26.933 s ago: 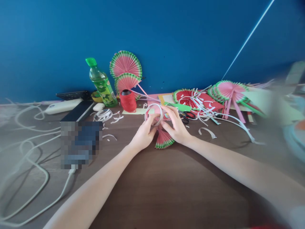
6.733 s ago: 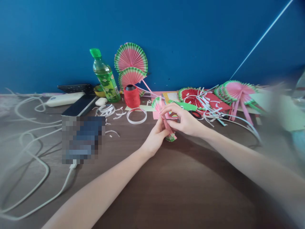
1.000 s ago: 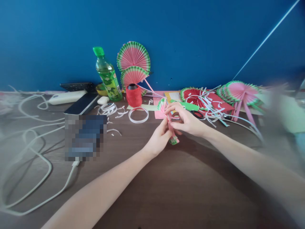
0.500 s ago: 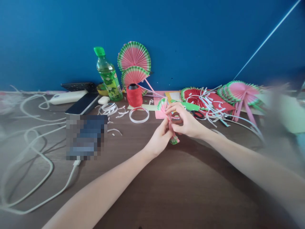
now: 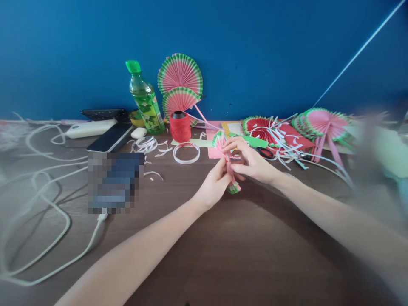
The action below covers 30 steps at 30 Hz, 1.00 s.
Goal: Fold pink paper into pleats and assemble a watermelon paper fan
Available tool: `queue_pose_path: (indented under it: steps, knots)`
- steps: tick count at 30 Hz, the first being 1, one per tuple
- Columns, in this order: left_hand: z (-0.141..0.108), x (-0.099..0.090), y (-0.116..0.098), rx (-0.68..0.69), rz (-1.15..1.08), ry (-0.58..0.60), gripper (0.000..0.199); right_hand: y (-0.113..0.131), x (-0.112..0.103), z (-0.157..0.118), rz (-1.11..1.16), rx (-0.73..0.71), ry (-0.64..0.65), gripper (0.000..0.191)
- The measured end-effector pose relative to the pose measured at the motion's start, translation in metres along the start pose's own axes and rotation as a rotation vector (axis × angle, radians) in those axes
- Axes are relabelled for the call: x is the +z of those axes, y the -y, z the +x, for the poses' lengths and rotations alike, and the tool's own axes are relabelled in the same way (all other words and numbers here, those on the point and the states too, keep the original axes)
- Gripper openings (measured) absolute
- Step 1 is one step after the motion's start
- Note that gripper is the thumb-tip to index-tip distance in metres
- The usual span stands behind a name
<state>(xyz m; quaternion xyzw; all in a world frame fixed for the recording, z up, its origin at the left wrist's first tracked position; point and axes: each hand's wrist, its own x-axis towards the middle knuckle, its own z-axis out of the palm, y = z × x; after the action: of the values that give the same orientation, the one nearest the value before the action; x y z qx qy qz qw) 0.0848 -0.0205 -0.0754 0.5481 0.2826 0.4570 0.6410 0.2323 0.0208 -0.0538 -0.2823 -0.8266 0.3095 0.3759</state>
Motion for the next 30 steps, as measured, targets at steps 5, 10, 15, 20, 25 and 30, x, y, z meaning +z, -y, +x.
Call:
queue_pose_path:
  steps: [5, 10, 15, 20, 25, 30]
  knots:
    - [0.000, 0.001, 0.000, 0.005, -0.007, 0.004, 0.035, 0.003, 0.002, 0.000, -0.009, 0.007, -0.006, 0.032]
    - [-0.001, 0.002, -0.001, 0.005, -0.026, 0.001, 0.035, 0.004, 0.004, 0.000, -0.064, -0.018, -0.046, 0.034]
    - [0.000, 0.002, -0.001, -0.005, -0.018, -0.018, 0.037, 0.001, 0.003, 0.001, -0.111, -0.079, -0.063, 0.034]
    - [0.004, -0.002, 0.004, 0.034, -0.038, -0.142, 0.037, 0.008, 0.002, 0.003, -0.255, -0.117, -0.222, 0.011]
    - [0.005, -0.003, 0.007, 0.076, -0.086, -0.216, 0.027, 0.017, 0.002, 0.004, -0.410, -0.073, -0.131, 0.011]
    - [0.003, -0.002, 0.007, 0.094, -0.042, -0.195, 0.030, 0.020, 0.001, 0.004, -0.497, -0.096, -0.082, 0.012]
